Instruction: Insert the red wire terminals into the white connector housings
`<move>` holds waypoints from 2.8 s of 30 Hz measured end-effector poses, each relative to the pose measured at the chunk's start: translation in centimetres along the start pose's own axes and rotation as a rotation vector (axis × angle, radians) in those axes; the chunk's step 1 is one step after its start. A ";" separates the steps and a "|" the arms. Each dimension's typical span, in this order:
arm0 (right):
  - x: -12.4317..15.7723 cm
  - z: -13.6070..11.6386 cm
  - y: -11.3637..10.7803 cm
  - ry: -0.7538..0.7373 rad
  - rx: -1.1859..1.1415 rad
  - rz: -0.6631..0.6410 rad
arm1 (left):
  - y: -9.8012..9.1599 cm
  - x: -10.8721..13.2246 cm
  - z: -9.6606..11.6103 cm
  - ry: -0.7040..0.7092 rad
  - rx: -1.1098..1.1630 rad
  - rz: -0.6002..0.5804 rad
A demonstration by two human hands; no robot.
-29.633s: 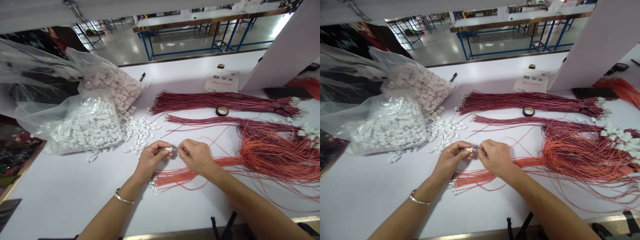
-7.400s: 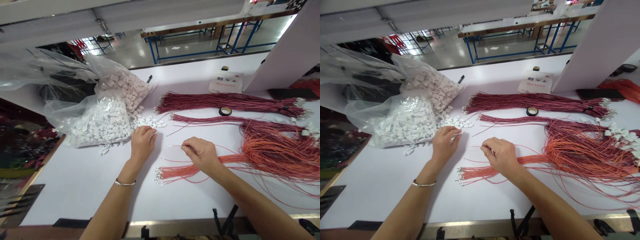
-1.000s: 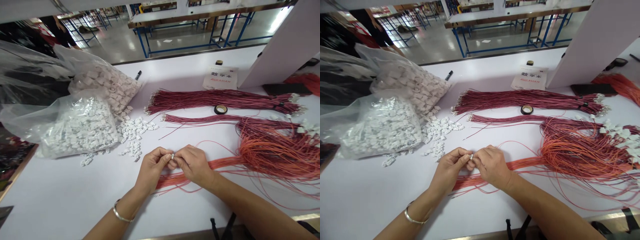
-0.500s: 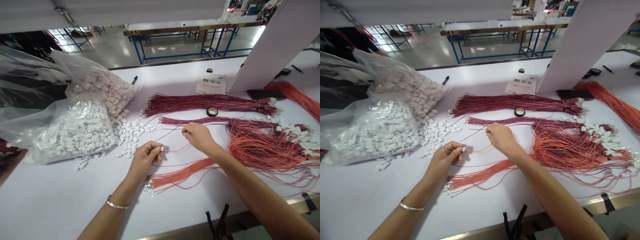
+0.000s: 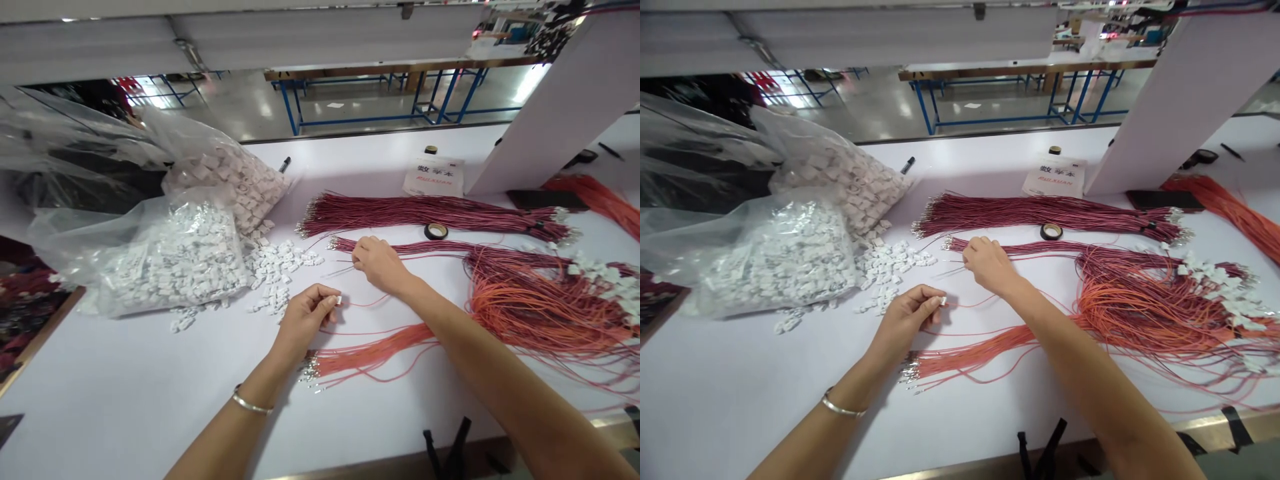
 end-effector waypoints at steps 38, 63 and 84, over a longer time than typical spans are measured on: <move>8.4 -3.7 0.4 -0.040 -0.446 0.298 | 0.3 0.3 -0.7 0.063 -0.066 -0.061; 8.4 -4.1 1.0 -0.018 -0.508 0.137 | 0.7 0.4 -0.5 0.051 -0.080 -0.106; 8.5 -4.0 1.3 -0.060 -0.539 0.151 | 1.0 0.5 -0.5 0.050 -0.100 -0.179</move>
Point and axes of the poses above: each hand's wrist, its own x-axis away from the middle knuckle, its own y-axis out of the palm, z = x × y, the point moved 1 cm from there along -x, towards the middle knuckle, and after that the axes turned 1 degree about -y, right-handed, at the moved point
